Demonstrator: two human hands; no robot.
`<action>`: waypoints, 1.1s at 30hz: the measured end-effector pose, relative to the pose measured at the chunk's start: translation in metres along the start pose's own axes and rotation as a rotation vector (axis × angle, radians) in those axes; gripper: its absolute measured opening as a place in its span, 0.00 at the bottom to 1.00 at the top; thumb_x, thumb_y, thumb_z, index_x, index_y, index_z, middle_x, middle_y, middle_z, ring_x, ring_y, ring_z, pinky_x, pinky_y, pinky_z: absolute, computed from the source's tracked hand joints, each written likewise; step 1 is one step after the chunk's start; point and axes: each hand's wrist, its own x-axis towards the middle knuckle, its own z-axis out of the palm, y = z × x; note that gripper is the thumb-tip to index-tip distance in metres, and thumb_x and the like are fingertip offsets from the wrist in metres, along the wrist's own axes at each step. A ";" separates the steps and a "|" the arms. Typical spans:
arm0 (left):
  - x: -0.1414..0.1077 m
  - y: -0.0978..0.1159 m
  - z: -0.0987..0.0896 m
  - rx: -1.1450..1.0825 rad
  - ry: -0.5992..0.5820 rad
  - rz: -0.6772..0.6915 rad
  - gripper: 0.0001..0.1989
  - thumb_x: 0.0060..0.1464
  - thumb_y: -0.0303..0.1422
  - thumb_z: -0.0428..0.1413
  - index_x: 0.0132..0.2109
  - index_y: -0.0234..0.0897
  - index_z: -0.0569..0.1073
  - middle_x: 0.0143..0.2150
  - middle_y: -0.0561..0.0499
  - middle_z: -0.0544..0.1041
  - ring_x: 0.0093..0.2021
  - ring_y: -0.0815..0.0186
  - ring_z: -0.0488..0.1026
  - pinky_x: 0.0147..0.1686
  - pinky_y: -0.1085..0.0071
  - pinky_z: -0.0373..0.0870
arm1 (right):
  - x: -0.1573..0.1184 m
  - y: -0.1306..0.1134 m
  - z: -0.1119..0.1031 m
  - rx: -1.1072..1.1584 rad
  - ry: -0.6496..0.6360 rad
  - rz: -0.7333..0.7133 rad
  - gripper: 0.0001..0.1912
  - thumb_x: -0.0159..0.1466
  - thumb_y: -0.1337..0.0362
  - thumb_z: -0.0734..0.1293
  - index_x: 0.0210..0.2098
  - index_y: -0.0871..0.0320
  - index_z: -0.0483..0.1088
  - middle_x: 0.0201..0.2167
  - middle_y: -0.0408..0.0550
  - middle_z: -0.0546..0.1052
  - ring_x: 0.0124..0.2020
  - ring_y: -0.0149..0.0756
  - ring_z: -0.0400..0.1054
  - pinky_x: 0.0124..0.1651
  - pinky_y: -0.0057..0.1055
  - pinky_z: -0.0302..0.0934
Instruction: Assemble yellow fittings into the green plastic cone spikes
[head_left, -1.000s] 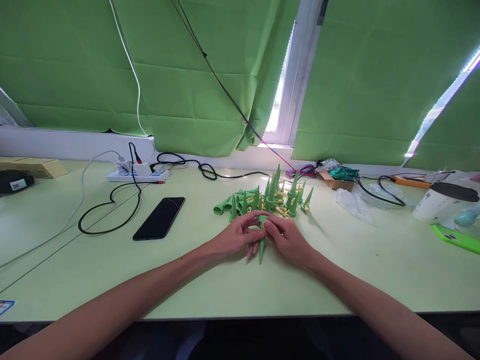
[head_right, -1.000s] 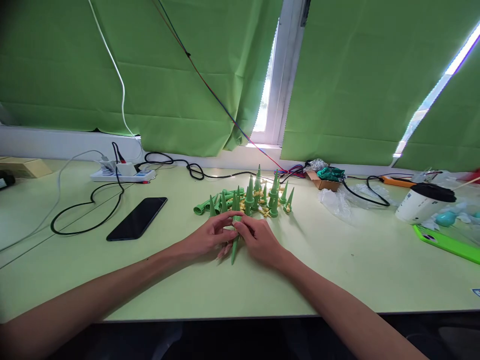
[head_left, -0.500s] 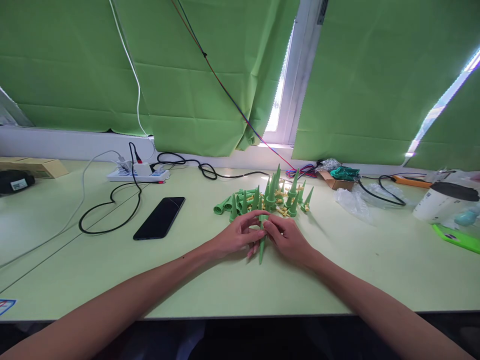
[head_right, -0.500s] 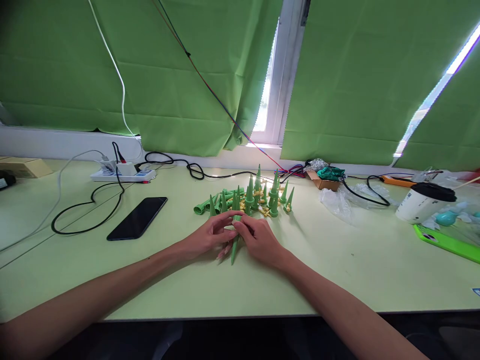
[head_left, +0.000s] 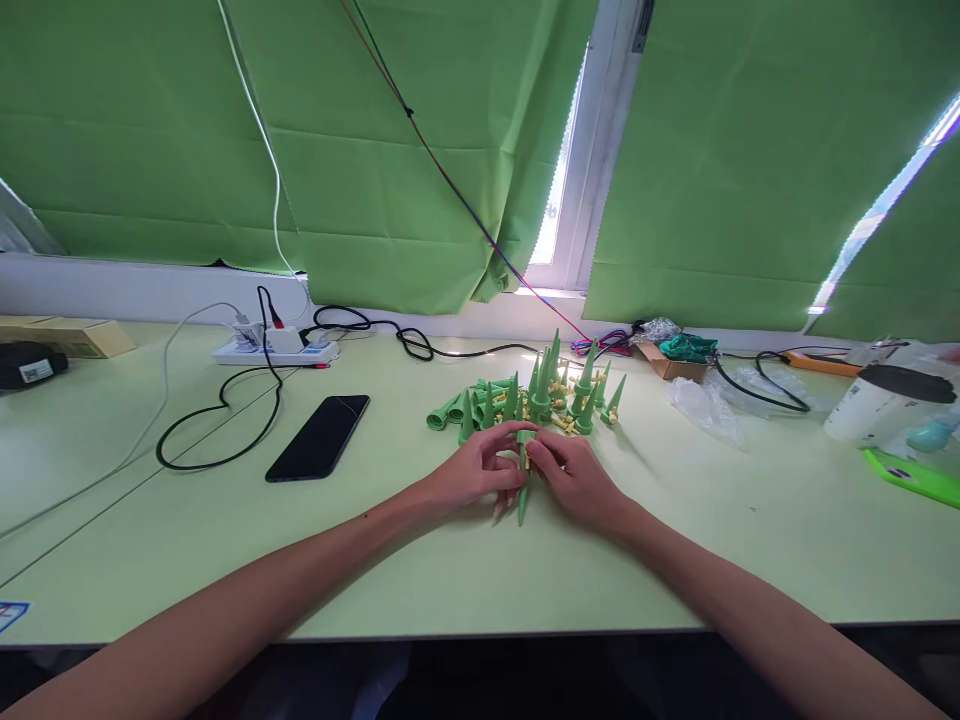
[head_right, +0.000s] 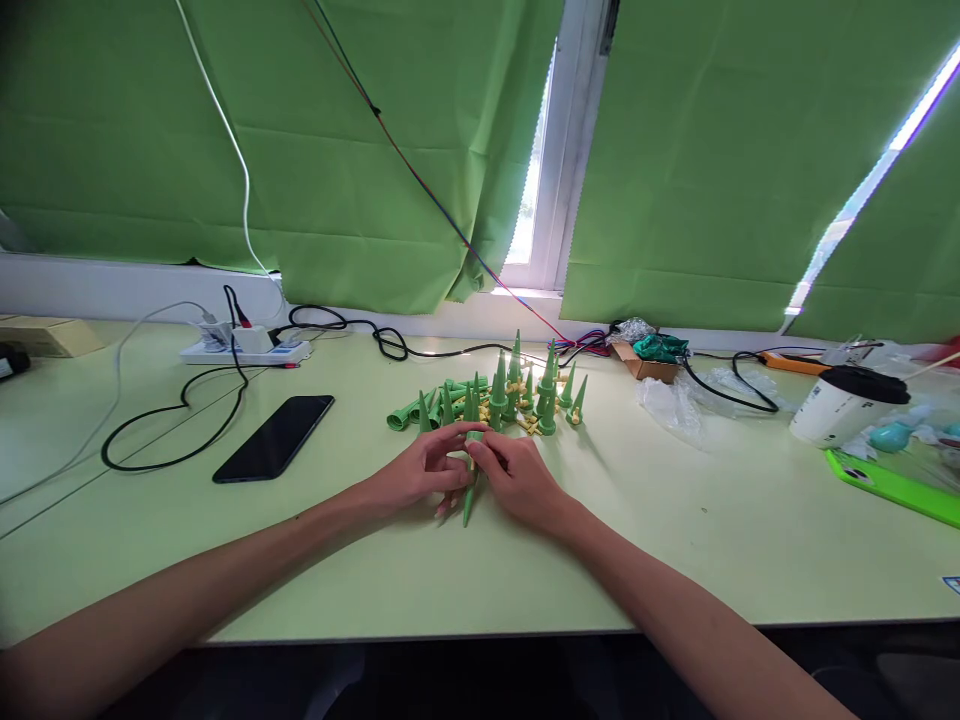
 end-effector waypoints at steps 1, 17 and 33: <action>0.000 0.001 0.001 0.023 0.012 -0.005 0.30 0.52 0.35 0.63 0.61 0.38 0.65 0.41 0.48 0.74 0.23 0.72 0.72 0.20 0.74 0.70 | 0.000 0.001 0.000 -0.008 -0.003 -0.003 0.23 0.71 0.53 0.55 0.22 0.55 0.54 0.18 0.38 0.57 0.22 0.30 0.49 0.27 0.29 0.48; -0.002 -0.002 0.008 0.713 0.464 0.153 0.16 0.54 0.33 0.56 0.50 0.39 0.70 0.25 0.59 0.64 0.22 0.71 0.62 0.25 0.73 0.57 | 0.008 0.023 -0.012 -0.141 0.099 -0.047 0.22 0.72 0.57 0.58 0.22 0.56 0.55 0.17 0.37 0.57 0.21 0.28 0.48 0.27 0.28 0.46; 0.000 -0.003 -0.002 0.997 0.481 -0.146 0.17 0.48 0.32 0.55 0.48 0.40 0.71 0.25 0.56 0.71 0.29 0.63 0.68 0.25 0.70 0.54 | 0.012 0.032 -0.017 -0.451 0.133 0.182 0.08 0.65 0.62 0.63 0.32 0.57 0.70 0.17 0.38 0.67 0.20 0.30 0.60 0.29 0.27 0.49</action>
